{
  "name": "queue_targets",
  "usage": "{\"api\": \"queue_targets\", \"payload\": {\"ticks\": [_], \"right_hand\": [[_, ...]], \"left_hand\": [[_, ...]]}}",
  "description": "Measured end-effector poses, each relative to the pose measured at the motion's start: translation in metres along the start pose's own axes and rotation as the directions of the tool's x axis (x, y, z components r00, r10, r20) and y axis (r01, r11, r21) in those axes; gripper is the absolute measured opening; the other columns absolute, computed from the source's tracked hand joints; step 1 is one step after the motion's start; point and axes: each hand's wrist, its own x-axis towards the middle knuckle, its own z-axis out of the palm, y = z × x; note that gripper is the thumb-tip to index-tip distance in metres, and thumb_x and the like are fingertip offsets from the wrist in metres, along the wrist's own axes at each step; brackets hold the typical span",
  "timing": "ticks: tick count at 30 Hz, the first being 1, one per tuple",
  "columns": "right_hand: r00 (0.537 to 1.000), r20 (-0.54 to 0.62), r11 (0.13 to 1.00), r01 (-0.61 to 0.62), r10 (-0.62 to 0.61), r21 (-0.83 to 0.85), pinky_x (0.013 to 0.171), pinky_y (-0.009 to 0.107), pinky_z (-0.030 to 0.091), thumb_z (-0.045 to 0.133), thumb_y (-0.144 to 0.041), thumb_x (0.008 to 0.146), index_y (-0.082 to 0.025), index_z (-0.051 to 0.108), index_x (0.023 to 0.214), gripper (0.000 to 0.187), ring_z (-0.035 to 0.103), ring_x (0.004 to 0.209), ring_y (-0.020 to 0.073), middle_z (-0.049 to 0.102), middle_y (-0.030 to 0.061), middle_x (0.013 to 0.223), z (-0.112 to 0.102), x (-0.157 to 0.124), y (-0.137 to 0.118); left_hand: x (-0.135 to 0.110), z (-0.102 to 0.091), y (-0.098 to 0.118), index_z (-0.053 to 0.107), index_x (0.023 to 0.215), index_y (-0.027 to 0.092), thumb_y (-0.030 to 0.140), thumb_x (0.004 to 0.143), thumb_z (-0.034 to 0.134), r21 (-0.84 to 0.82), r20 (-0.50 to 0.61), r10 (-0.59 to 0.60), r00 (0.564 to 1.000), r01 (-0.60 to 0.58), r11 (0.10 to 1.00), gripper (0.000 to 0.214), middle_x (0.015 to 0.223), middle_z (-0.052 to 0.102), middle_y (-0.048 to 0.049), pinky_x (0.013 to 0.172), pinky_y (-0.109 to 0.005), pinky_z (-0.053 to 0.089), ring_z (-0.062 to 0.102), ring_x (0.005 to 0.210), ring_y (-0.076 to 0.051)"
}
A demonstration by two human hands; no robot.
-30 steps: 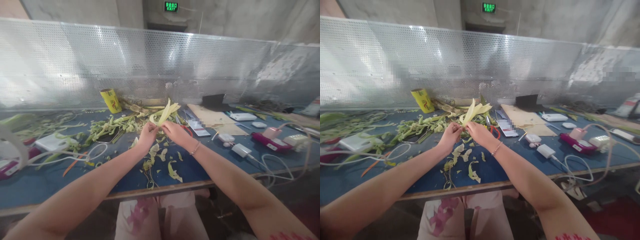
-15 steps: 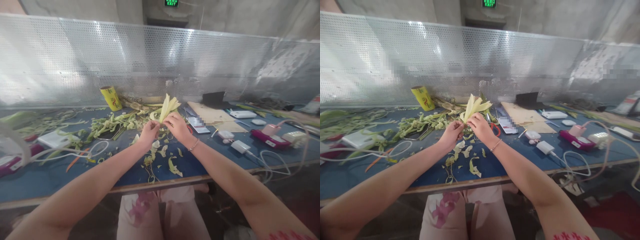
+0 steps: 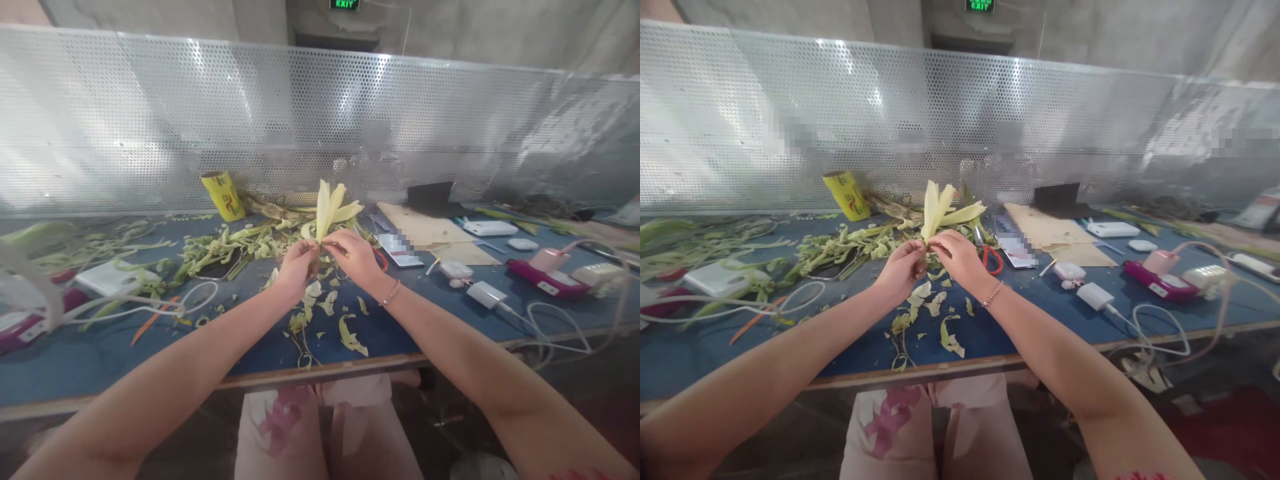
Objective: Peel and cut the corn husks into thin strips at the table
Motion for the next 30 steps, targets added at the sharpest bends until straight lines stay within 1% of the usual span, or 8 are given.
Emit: {"api": "queue_targets", "payload": {"ticks": [3,7,10,14,19,24,27,30], "right_hand": [[0.996,0.001,0.992,-0.085,0.085,0.096,0.08,0.032,0.053,0.057,-0.014,0.079,-0.02,0.062,0.091,0.014,0.061,0.087,0.0172,0.062,0.0056,0.092,0.004,-0.001,0.002],[0.984,0.0,0.965,-0.174,0.178,0.193,0.078,0.031,0.055,0.058,-0.012,0.076,-0.019,0.062,0.088,0.014,0.064,0.081,0.0157,0.062,0.0049,0.09,0.009,-0.002,0.003],[0.975,-0.003,0.954,-0.215,0.22,0.207,0.078,0.03,0.054,0.059,-0.011,0.075,-0.018,0.062,0.084,0.011,0.064,0.079,0.0151,0.064,0.0049,0.087,0.01,-0.002,0.003],[0.959,0.002,0.94,-0.28,0.285,0.194,0.076,0.031,0.054,0.059,-0.014,0.075,-0.019,0.063,0.082,0.009,0.064,0.077,0.0156,0.066,0.0042,0.083,0.012,-0.002,0.004],[0.96,0.012,0.951,-0.279,0.28,0.13,0.077,0.032,0.052,0.057,-0.014,0.075,-0.019,0.063,0.081,0.009,0.063,0.08,0.0168,0.068,0.0045,0.084,0.014,-0.002,0.006],[0.967,0.02,0.964,-0.256,0.255,0.071,0.074,0.031,0.05,0.054,-0.017,0.078,-0.018,0.061,0.08,0.008,0.062,0.079,0.0168,0.067,0.0052,0.083,0.014,-0.002,0.006],[0.974,0.029,0.973,-0.228,0.227,0.043,0.076,0.032,0.049,0.053,-0.016,0.077,-0.018,0.06,0.082,0.009,0.061,0.081,0.0177,0.066,0.006,0.084,0.014,-0.002,0.006],[0.966,0.072,0.964,-0.254,0.248,0.074,0.076,0.033,0.048,0.053,-0.015,0.075,-0.018,0.058,0.083,0.01,0.06,0.081,0.0172,0.065,0.0056,0.085,0.013,-0.001,0.006]], "left_hand": [[0.001,0.0,-0.001,0.046,0.074,0.018,0.023,0.066,0.064,0.014,-0.015,0.028,0.999,-0.028,1.0,0.02,0.053,0.038,0.0075,0.038,-0.017,0.022,0.035,0.04,-0.004],[0.001,0.001,-0.003,0.045,0.075,0.018,0.021,0.067,0.063,0.016,-0.02,0.033,0.999,-0.033,0.999,0.02,0.057,0.041,0.0073,0.037,-0.017,0.021,0.034,0.039,-0.003],[0.001,0.001,-0.004,0.043,0.075,0.018,0.02,0.068,0.062,0.017,-0.021,0.035,0.999,-0.035,0.999,0.019,0.06,0.043,0.0071,0.037,-0.017,0.022,0.034,0.039,-0.003],[0.001,0.002,-0.009,0.042,0.075,0.019,0.019,0.069,0.061,0.039,-0.037,0.066,0.997,-0.064,0.997,0.02,0.059,0.043,0.0076,0.038,-0.018,0.023,0.035,0.039,-0.003],[0.002,0.003,-0.016,0.042,0.077,0.019,0.02,0.07,0.061,0.082,-0.098,0.107,0.989,-0.099,0.992,0.02,0.064,0.049,0.0076,0.04,-0.018,0.025,0.035,0.039,-0.002],[0.001,0.004,-0.016,0.042,0.079,0.02,0.022,0.072,0.059,0.099,-0.085,0.083,0.993,-0.075,0.992,0.019,0.062,0.047,0.0081,0.039,-0.018,0.025,0.036,0.039,-0.003],[0.001,0.003,-0.015,0.042,0.079,0.019,0.022,0.073,0.058,0.088,-0.08,0.076,0.994,-0.069,0.994,0.018,0.06,0.047,0.0078,0.04,-0.019,0.025,0.037,0.039,-0.003],[0.002,0.002,-0.014,0.042,0.078,0.019,0.021,0.073,0.058,0.078,-0.082,0.073,0.994,-0.067,0.995,0.017,0.059,0.046,0.0076,0.04,-0.019,0.026,0.038,0.039,-0.004]]}}
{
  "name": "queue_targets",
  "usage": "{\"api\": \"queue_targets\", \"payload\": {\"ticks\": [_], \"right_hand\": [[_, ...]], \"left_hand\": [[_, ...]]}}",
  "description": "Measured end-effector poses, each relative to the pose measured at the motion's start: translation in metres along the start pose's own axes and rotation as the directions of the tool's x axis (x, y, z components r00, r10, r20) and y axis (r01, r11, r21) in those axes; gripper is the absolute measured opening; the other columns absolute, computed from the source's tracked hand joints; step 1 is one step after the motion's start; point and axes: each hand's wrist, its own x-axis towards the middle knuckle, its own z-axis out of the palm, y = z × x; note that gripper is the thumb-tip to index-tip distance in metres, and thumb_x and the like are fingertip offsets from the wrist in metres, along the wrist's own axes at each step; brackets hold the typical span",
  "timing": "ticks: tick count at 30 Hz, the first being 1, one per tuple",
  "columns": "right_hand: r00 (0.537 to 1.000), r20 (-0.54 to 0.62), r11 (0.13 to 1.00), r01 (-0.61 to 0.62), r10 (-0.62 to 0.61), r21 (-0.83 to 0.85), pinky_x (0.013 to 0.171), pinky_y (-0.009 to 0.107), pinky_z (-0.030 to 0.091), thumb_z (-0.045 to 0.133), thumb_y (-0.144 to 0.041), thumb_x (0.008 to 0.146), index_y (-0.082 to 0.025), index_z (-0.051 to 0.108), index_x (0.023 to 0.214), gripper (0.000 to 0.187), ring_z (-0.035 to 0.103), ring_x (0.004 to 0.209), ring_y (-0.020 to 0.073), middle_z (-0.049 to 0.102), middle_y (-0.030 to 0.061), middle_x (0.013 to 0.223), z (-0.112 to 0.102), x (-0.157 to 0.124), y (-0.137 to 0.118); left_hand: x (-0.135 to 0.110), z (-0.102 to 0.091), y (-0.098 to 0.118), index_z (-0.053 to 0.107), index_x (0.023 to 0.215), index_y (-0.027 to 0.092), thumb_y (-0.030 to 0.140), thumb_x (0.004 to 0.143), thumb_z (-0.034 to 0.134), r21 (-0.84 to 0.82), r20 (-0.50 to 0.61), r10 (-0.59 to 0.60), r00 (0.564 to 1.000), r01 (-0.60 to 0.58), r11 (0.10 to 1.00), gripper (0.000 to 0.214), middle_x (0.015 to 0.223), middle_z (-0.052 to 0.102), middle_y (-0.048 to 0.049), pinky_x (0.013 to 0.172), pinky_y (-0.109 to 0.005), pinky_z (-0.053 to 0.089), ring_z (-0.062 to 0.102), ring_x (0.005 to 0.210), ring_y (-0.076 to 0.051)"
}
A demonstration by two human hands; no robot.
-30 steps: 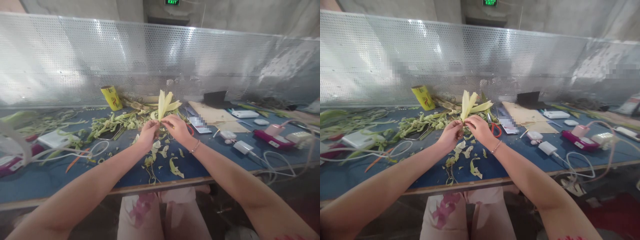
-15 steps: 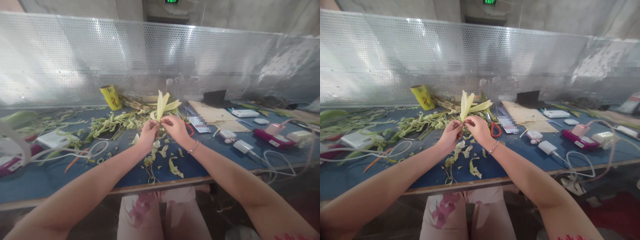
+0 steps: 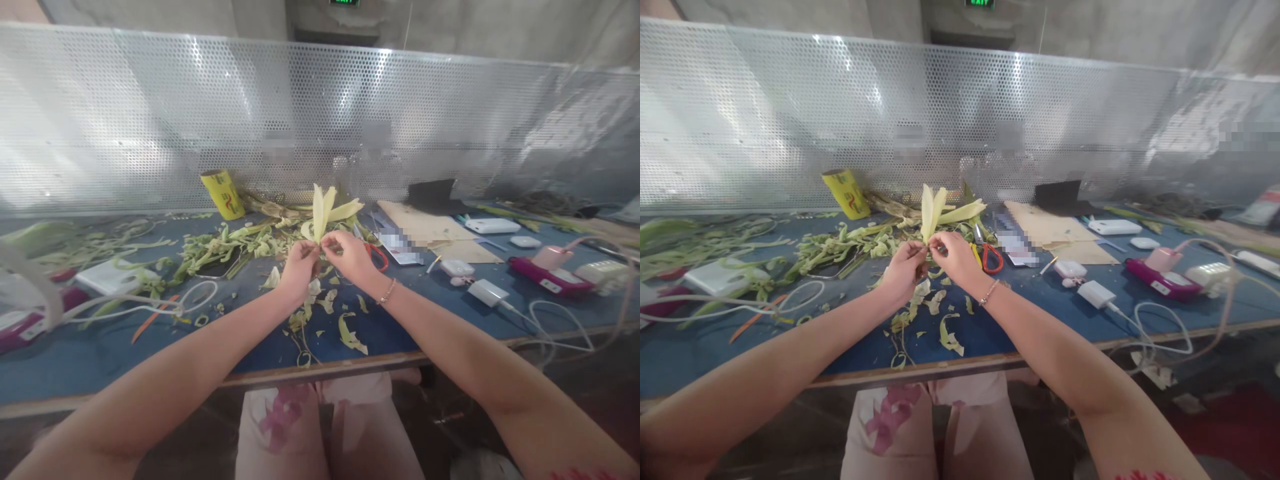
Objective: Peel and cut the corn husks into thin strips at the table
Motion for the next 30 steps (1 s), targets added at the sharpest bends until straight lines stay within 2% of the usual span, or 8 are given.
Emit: {"api": "queue_targets", "payload": {"ticks": [4,10,15,17,19,21,25,30], "right_hand": [[0.988,0.103,0.978,-0.129,0.113,0.167,0.072,0.03,0.047,0.055,-0.019,0.073,-0.017,0.055,0.086,0.013,0.059,0.079,0.0148,0.062,0.0043,0.085,-0.0049,0.0026,0.0005],[0.947,0.235,0.825,-0.308,0.219,0.474,0.069,0.027,0.045,0.059,-0.024,0.069,-0.017,0.05,0.084,0.019,0.056,0.075,0.0121,0.059,0.0013,0.081,-0.0093,0.0058,0.0028],[0.91,0.311,0.69,-0.412,0.275,0.594,0.07,0.027,0.046,0.062,-0.023,0.066,-0.017,0.049,0.08,0.02,0.056,0.071,0.0106,0.058,-0.0011,0.075,-0.0086,0.007,0.0016],[0.901,0.326,0.669,-0.432,0.287,0.604,0.071,0.028,0.046,0.063,-0.023,0.066,-0.017,0.048,0.08,0.021,0.057,0.071,0.0111,0.059,-0.0007,0.075,-0.0084,0.0073,0.002],[0.906,0.305,0.704,-0.42,0.292,0.573,0.071,0.029,0.047,0.063,-0.024,0.068,-0.018,0.048,0.081,0.022,0.058,0.073,0.012,0.06,0.0004,0.077,-0.0086,0.0072,0.0024],[0.929,0.245,0.795,-0.365,0.277,0.484,0.072,0.029,0.047,0.062,-0.024,0.07,-0.018,0.047,0.082,0.02,0.059,0.076,0.0133,0.061,0.002,0.079,-0.0091,0.0065,0.0018],[0.984,0.12,0.963,-0.158,0.134,0.216,0.071,0.028,0.047,0.056,-0.02,0.073,-0.018,0.049,0.079,0.01,0.059,0.077,0.0137,0.06,0.0022,0.08,-0.0096,0.0032,-0.0018],[0.997,0.076,0.995,-0.039,0.032,0.088,0.067,0.026,0.047,0.053,-0.017,0.074,-0.019,0.051,0.077,0.004,0.057,0.072,0.0131,0.06,0.0005,0.077,-0.0089,0.0011,-0.0028]], "left_hand": [[0.0023,-0.0005,-0.0009,0.042,0.078,0.019,0.021,0.074,0.058,-0.002,0.012,0.022,1.0,-0.022,1.0,0.016,0.057,0.044,0.0082,0.039,-0.019,0.025,0.037,0.038,-0.004],[0.0026,-0.0007,-0.0004,0.042,0.076,0.019,0.021,0.073,0.059,0.025,0.046,0.051,0.998,-0.052,0.998,0.017,0.06,0.045,0.0079,0.038,-0.019,0.024,0.036,0.036,-0.003],[0.002,-0.0036,-0.001,0.042,0.078,0.021,0.024,0.073,0.059,0.055,0.115,0.08,0.99,-0.086,0.995,0.018,0.057,0.045,0.0082,0.04,-0.018,0.027,0.041,0.039,-0.005],[0.0029,-0.0043,-0.0023,0.041,0.078,0.021,0.023,0.073,0.058,0.051,0.117,0.08,0.99,-0.087,0.995,0.018,0.058,0.046,0.0081,0.04,-0.019,0.028,0.041,0.038,-0.005],[0.0044,-0.0043,-0.0037,0.041,0.077,0.021,0.021,0.073,0.057,0.046,0.094,0.075,0.993,-0.079,0.996,0.017,0.059,0.047,0.0079,0.039,-0.019,0.027,0.04,0.037,-0.004],[0.0059,-0.004,-0.0047,0.041,0.076,0.02,0.019,0.073,0.057,0.043,0.068,0.062,0.996,-0.065,0.997,0.016,0.06,0.047,0.0077,0.038,-0.019,0.027,0.04,0.037,-0.004],[0.0066,-0.003,-0.0042,0.042,0.075,0.02,0.018,0.072,0.06,0.019,0.051,0.036,0.998,-0.037,0.999,0.018,0.058,0.045,0.0079,0.037,-0.019,0.026,0.038,0.036,-0.004],[0.0031,-0.0019,-0.0005,0.044,0.076,0.019,0.018,0.071,0.061,0.009,0.045,-0.01,0.999,0.009,1.0,0.018,0.055,0.044,0.0078,0.038,-0.018,0.025,0.037,0.037,-0.004]]}}
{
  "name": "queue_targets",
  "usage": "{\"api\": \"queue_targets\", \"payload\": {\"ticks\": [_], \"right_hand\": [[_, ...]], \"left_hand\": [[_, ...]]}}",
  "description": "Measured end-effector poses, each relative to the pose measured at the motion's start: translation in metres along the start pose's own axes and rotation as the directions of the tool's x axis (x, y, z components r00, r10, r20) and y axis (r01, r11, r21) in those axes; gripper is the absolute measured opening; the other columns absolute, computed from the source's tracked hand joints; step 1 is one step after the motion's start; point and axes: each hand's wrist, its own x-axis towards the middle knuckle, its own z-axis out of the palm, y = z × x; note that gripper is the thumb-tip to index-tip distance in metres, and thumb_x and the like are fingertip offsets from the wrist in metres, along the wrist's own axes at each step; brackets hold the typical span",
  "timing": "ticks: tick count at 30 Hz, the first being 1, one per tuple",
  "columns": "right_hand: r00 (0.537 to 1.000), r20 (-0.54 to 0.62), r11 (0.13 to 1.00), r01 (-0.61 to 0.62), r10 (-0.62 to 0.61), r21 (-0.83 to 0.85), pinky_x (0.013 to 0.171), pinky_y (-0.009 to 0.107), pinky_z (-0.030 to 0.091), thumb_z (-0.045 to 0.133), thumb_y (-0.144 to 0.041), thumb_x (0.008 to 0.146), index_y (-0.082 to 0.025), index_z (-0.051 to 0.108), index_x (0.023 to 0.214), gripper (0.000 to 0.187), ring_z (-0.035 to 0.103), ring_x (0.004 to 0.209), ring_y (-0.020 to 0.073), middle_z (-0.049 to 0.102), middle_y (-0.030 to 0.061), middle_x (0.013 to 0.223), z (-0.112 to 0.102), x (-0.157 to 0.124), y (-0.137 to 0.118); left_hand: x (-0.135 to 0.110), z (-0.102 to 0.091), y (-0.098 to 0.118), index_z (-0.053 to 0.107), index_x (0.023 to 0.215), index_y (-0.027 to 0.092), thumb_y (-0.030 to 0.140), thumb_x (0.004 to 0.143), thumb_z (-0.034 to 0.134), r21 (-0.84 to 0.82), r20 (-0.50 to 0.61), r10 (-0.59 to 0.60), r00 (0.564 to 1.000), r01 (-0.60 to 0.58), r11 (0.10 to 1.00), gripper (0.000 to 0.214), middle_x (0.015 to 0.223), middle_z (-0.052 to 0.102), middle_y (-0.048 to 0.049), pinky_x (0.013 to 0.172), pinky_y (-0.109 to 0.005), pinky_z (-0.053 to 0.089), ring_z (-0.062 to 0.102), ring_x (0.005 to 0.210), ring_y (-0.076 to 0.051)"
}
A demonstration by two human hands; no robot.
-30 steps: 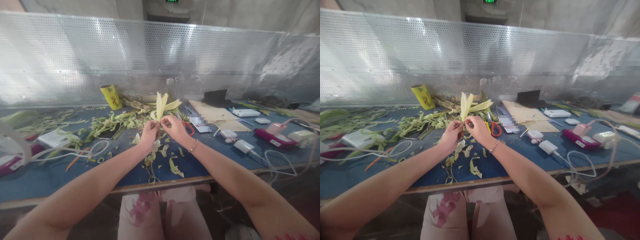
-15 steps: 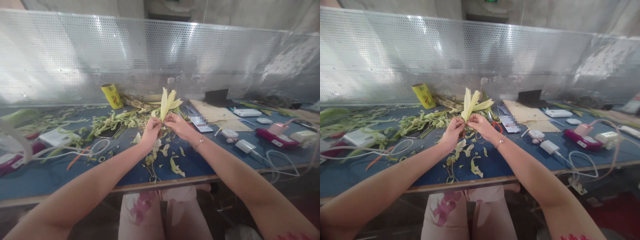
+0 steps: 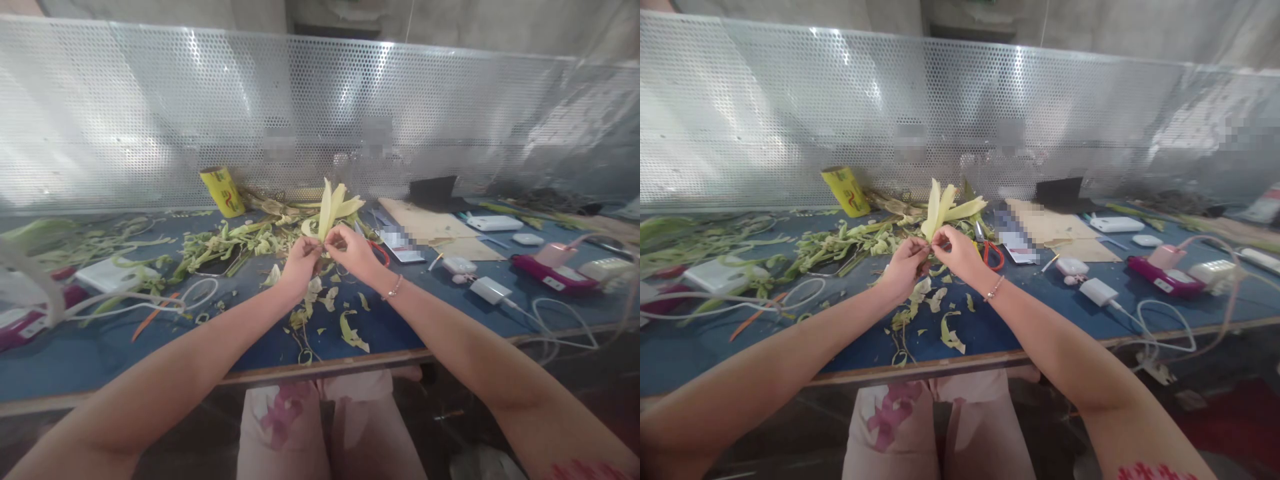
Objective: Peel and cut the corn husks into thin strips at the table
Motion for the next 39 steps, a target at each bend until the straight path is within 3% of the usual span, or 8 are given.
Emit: {"api": "queue_targets", "payload": {"ticks": [4,10,18,22,30,39], "right_hand": [[0.996,-0.024,0.993,0.079,-0.082,-0.085,0.067,0.027,0.046,0.055,-0.015,0.076,-0.019,0.054,0.073,0.005,0.056,0.073,0.0142,0.058,0.0017,0.076,-0.002,0.002,0.003],[0.961,0.074,0.945,0.275,-0.266,-0.176,0.074,0.03,0.044,0.054,-0.012,0.08,-0.019,0.06,0.074,0.011,0.056,0.078,0.0157,0.061,0.0026,0.079,-0.008,0.003,0.005],[0.972,0.072,0.948,0.232,-0.222,-0.219,0.071,0.029,0.042,0.056,-0.009,0.078,-0.019,0.059,0.074,0.011,0.055,0.076,0.0157,0.06,0.002,0.078,-0.009,0.003,0.005],[0.981,0.032,0.952,0.193,-0.191,-0.238,0.072,0.028,0.041,0.056,-0.011,0.079,-0.018,0.057,0.073,0.009,0.054,0.076,0.0156,0.059,0.0017,0.076,-0.008,0.003,0.005],[0.985,0.058,0.953,0.173,-0.163,-0.249,0.07,0.027,0.041,0.051,-0.011,0.081,-0.018,0.052,0.075,0.009,0.052,0.076,0.0152,0.055,0.003,0.079,-0.008,0.0,0.0],[0.979,0.069,0.938,0.202,-0.19,-0.281,0.072,0.029,0.04,0.05,-0.011,0.081,-0.019,0.054,0.075,0.01,0.052,0.078,0.0163,0.057,0.0033,0.079,-0.008,0.0,-0.001]], "left_hand": [[-0.003,0.001,0.003,0.044,0.076,0.019,0.017,0.069,0.063,-0.031,0.005,-0.062,0.998,0.062,0.998,0.021,0.055,0.044,0.0074,0.039,-0.018,0.025,0.038,0.038,-0.004],[-0.006,0.002,0.007,0.042,0.076,0.018,0.014,0.066,0.064,-0.098,0.056,-0.156,0.986,0.16,0.982,0.025,0.062,0.049,0.006,0.039,-0.017,0.025,0.039,0.04,-0.003],[-0.003,0.0,0.008,0.044,0.078,0.018,0.012,0.059,0.07,-0.098,0.074,-0.166,0.983,0.173,0.98,0.033,0.059,0.048,0.0066,0.04,-0.017,0.027,0.041,0.042,-0.004],[-0.005,0.001,0.013,0.048,0.079,0.016,0.011,0.062,0.065,-0.126,0.039,-0.196,0.98,0.2,0.972,0.024,0.062,0.051,0.0047,0.041,-0.018,0.032,0.044,0.044,-0.004],[-0.006,0.001,0.013,0.052,0.08,0.016,0.009,0.07,0.056,-0.16,0.017,-0.236,0.972,0.236,0.959,0.012,0.062,0.053,0.0034,0.045,-0.019,0.041,0.052,0.046,-0.006],[-0.005,0.002,0.011,0.054,0.078,0.017,0.011,0.066,0.065,-0.224,0.051,-0.246,0.968,0.251,0.942,0.017,0.061,0.055,0.0032,0.047,-0.018,0.044,0.053,0.049,-0.006]]}}
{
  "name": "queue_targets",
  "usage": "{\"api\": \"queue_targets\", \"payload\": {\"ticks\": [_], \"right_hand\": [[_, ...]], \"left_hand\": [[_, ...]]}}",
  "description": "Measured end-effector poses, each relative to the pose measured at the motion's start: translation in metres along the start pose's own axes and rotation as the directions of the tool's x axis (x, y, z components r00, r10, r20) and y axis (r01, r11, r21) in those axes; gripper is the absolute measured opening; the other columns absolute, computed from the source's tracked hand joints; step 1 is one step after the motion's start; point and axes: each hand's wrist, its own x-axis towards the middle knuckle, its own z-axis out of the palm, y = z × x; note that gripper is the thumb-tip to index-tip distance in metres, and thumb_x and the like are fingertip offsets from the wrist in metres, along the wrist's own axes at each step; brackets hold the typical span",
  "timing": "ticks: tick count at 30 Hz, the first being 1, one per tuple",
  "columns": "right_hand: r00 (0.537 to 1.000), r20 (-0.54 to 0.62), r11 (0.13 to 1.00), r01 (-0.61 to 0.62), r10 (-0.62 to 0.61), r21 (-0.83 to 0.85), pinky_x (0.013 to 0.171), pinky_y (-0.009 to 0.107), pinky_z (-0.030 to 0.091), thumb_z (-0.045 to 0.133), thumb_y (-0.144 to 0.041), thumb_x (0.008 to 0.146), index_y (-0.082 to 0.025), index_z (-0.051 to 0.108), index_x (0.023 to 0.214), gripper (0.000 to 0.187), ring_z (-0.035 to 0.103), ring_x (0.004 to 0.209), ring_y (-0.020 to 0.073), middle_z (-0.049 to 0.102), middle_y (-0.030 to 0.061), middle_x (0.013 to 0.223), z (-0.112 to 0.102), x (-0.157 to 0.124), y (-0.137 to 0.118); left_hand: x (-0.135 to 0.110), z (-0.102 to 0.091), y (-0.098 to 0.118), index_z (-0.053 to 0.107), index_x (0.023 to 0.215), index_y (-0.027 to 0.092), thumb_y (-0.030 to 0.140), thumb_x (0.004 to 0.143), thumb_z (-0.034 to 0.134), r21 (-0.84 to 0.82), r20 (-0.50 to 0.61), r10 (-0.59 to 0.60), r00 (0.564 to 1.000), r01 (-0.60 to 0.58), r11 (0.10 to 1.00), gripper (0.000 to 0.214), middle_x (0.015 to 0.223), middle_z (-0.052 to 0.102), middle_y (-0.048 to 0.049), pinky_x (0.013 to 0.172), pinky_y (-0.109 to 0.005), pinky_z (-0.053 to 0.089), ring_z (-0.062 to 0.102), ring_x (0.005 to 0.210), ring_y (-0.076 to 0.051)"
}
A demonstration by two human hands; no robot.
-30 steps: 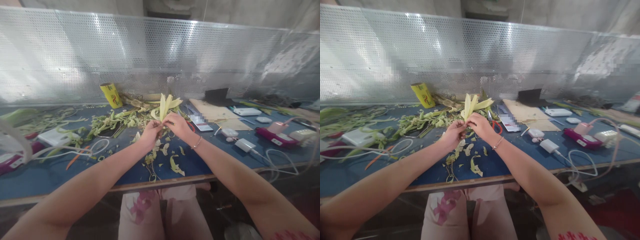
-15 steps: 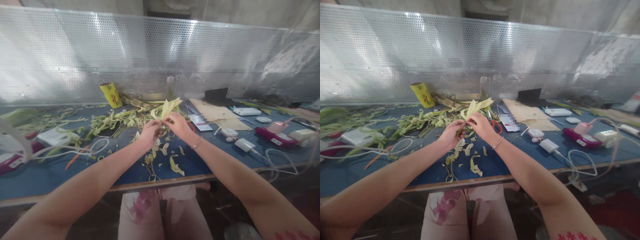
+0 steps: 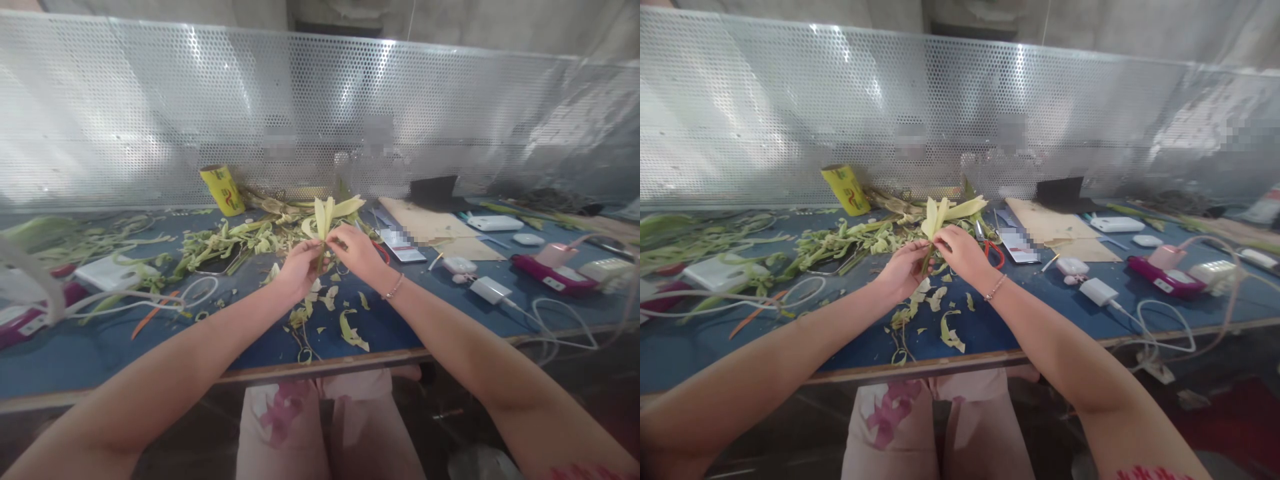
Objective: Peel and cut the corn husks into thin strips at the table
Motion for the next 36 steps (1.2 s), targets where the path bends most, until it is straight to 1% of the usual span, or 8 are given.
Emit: {"api": "queue_targets", "payload": {"ticks": [7,12,16,22,27,30,34,36], "right_hand": [[1.0,-0.012,1.0,0.019,-0.019,-0.004,0.075,0.03,0.042,0.051,-0.009,0.08,-0.018,0.057,0.077,0.011,0.055,0.081,0.017,0.059,0.0044,0.081,0.002,0.0,0.0],[1.0,-0.018,1.0,0.022,-0.022,0.011,0.077,0.031,0.044,0.053,-0.012,0.08,-0.018,0.057,0.076,0.009,0.055,0.082,0.017,0.06,0.0043,0.082,0.002,0.001,0.002],[0.999,0.017,0.999,0.031,-0.031,0.01,0.077,0.031,0.043,0.052,-0.012,0.082,-0.018,0.055,0.076,0.009,0.054,0.082,0.0167,0.057,0.0043,0.082,0.001,0.001,0.002],[0.998,0.047,0.999,0.048,-0.047,-0.02,0.082,0.034,0.041,0.044,-0.012,0.086,-0.018,0.048,0.076,0.012,0.049,0.086,0.0183,0.051,0.0057,0.085,0.003,0.001,0.0],[0.998,0.055,0.997,0.002,-0.006,0.083,0.086,0.035,0.04,0.043,-0.008,0.083,-0.019,0.046,0.077,0.013,0.047,0.091,0.0178,0.048,0.006,0.09,0.007,0.0,0.002],[0.997,0.056,0.987,-0.058,0.05,0.153,0.089,0.036,0.039,0.045,-0.011,0.082,-0.019,0.047,0.076,0.01,0.048,0.095,0.0177,0.046,0.0069,0.095,0.009,0.0,0.002],[0.981,0.106,0.957,-0.182,0.162,0.225,0.095,0.036,0.036,0.047,-0.015,0.081,-0.019,0.048,0.076,0.006,0.046,0.103,0.0178,0.044,0.0076,0.101,0.008,0.0,0.002],[0.966,0.153,0.935,-0.243,0.209,0.257,0.097,0.036,0.035,0.047,-0.015,0.08,-0.019,0.047,0.073,0.008,0.045,0.105,0.0178,0.045,0.0064,0.099,0.007,0.001,0.002]], "left_hand": [[0.002,-0.002,-0.001,0.054,0.077,0.016,0.012,0.066,0.066,-0.027,0.01,-0.009,1.0,0.009,1.0,0.017,0.062,0.056,0.0024,0.045,-0.017,0.043,0.053,0.049,-0.006],[0.0,0.0,0.0,0.053,0.076,0.017,0.011,0.066,0.065,-0.01,-0.009,0.005,1.0,-0.005,1.0,0.017,0.061,0.055,0.0033,0.046,-0.017,0.044,0.053,0.049,-0.006],[-0.001,0.001,-0.001,0.051,0.077,0.017,0.013,0.067,0.064,0.037,-0.018,0.052,0.998,-0.051,0.998,0.017,0.061,0.056,0.004,0.047,-0.018,0.043,0.055,0.049,-0.006],[0.002,-0.002,-0.004,0.05,0.079,0.017,0.016,0.065,0.064,0.137,0.014,0.131,0.991,-0.131,0.982,0.02,0.062,0.056,0.004,0.047,-0.019,0.042,0.055,0.049,-0.008],[0.008,-0.004,-0.006,0.049,0.079,0.017,0.014,0.065,0.063,0.205,-0.028,0.229,0.973,-0.219,0.954,0.02,0.067,0.058,0.0039,0.054,-0.021,0.044,0.055,0.051,-0.007],[0.012,-0.008,-0.007,0.048,0.08,0.018,0.015,0.068,0.059,0.282,-0.036,0.306,0.951,-0.284,0.916,0.017,0.068,0.058,0.0037,0.053,-0.021,0.043,0.055,0.053,-0.008],[0.017,-0.015,-0.009,0.049,0.081,0.019,0.017,0.071,0.058,0.391,0.018,0.422,0.907,-0.395,0.832,0.013,0.078,0.061,0.0015,0.052,-0.02,0.04,0.052,0.054,-0.007],[0.017,-0.016,-0.009,0.05,0.08,0.02,0.017,0.072,0.058,0.419,0.044,0.448,0.893,-0.424,0.803,0.012,0.081,0.062,0.0008,0.052,-0.02,0.039,0.051,0.055,-0.007]]}}
